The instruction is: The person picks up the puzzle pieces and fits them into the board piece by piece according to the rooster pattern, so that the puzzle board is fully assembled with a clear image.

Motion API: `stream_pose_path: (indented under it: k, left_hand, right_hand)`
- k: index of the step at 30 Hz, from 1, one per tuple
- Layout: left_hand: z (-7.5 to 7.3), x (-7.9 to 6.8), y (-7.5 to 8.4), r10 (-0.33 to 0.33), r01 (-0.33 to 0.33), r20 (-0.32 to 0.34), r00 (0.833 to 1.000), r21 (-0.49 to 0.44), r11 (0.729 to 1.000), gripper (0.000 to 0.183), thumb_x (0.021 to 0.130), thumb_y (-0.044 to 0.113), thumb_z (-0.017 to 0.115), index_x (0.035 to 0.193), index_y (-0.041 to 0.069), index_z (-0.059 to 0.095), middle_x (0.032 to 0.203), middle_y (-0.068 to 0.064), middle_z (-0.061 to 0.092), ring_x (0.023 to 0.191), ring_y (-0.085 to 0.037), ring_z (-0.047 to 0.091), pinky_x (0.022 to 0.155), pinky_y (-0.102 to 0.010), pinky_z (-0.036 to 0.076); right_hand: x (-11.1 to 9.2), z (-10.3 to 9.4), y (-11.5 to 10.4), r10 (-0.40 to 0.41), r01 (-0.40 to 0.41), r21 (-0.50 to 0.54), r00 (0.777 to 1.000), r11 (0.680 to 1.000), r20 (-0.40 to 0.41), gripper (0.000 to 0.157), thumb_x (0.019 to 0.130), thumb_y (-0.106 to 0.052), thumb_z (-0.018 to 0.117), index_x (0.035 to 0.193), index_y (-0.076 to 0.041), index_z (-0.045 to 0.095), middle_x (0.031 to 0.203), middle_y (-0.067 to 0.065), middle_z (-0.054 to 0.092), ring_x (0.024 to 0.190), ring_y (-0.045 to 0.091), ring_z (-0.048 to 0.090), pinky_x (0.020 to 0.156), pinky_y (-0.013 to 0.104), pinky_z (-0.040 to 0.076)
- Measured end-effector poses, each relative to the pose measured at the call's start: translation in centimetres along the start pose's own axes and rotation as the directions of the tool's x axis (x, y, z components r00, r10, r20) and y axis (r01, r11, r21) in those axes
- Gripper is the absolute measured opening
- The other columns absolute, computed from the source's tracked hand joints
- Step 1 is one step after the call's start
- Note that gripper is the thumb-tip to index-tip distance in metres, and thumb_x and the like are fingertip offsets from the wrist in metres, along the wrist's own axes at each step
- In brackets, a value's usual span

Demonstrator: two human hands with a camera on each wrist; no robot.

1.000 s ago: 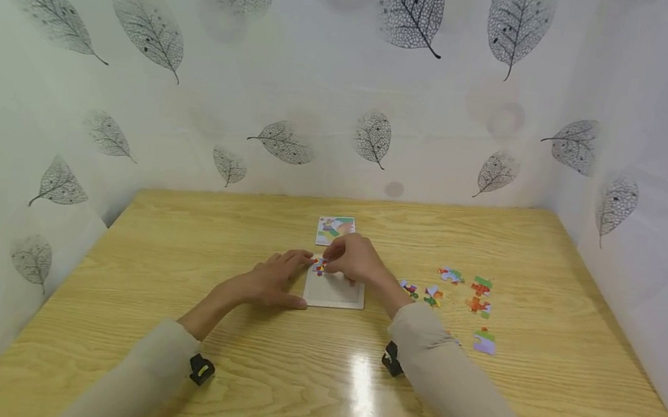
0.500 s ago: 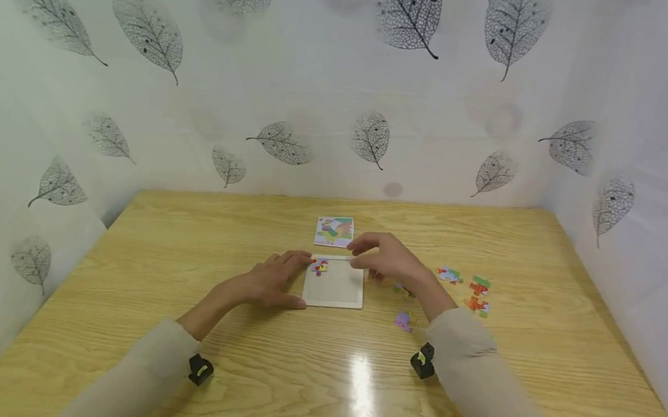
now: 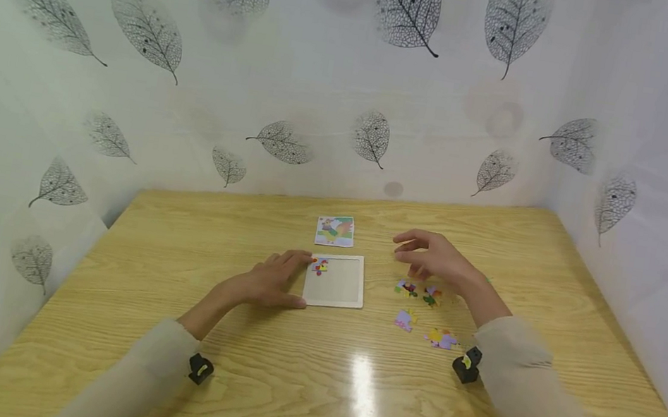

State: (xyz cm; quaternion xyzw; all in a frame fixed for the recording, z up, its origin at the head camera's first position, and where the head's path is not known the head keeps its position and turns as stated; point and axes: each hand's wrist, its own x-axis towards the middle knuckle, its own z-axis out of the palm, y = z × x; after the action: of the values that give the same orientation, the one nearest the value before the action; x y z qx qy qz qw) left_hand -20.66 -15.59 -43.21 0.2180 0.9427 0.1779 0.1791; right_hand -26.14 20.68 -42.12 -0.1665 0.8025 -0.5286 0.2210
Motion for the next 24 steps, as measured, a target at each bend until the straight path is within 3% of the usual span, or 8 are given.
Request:
stream_pose_path:
  k: [8, 15, 24]
  left_hand:
    - [0.0, -0.2, 0.1, -0.001, 0.001, -0.003, 1.000, -0.009, 1.000, 0.084, 0.094, 0.043, 0.076, 0.160, 0.016, 0.030, 0.168, -0.010, 0.026, 0.144, -0.042, 0.036, 0.109, -0.068, 0.036]
    - [-0.1, -0.1, 0.1, -0.008, 0.008, 0.000, 1.000, -0.006, 1.000, 0.085, 0.094, 0.043, 0.076, 0.160, 0.017, 0.029, 0.169, -0.009, 0.025, 0.144, -0.041, 0.036, 0.109, -0.067, 0.036]
    - [-0.3, -0.2, 0.3, -0.006, 0.006, 0.004, 1.000, -0.023, 1.000, 0.085, 0.094, 0.042, 0.076, 0.160, 0.016, 0.029, 0.169, -0.010, 0.025, 0.145, -0.042, 0.034, 0.110, -0.068, 0.034]
  right_hand:
    - [-2.4, -2.6, 1.9, 0.033, -0.033, -0.009, 0.999, 0.999, -0.035, 0.057, 0.103, -0.021, 0.067, 0.151, -0.002, 0.045, 0.141, 0.029, 0.052, 0.062, 0.016, 0.045, 0.057, 0.033, 0.045]
    - [-3.9, -4.3, 2.9, 0.060, -0.062, -0.037, 0.997, 0.997, -0.055, 0.058, 0.101, -0.016, 0.069, 0.152, -0.002, 0.043, 0.143, 0.031, 0.050, 0.056, 0.015, 0.039, 0.049, 0.031, 0.036]
    - [-4.5, -5.1, 3.6, 0.083, -0.095, -0.145, 0.993, 0.985, -0.087, 0.052, 0.097, -0.005, 0.070, 0.145, 0.001, 0.052, 0.143, 0.033, 0.045, 0.050, 0.013, 0.038, 0.046, 0.031, 0.040]
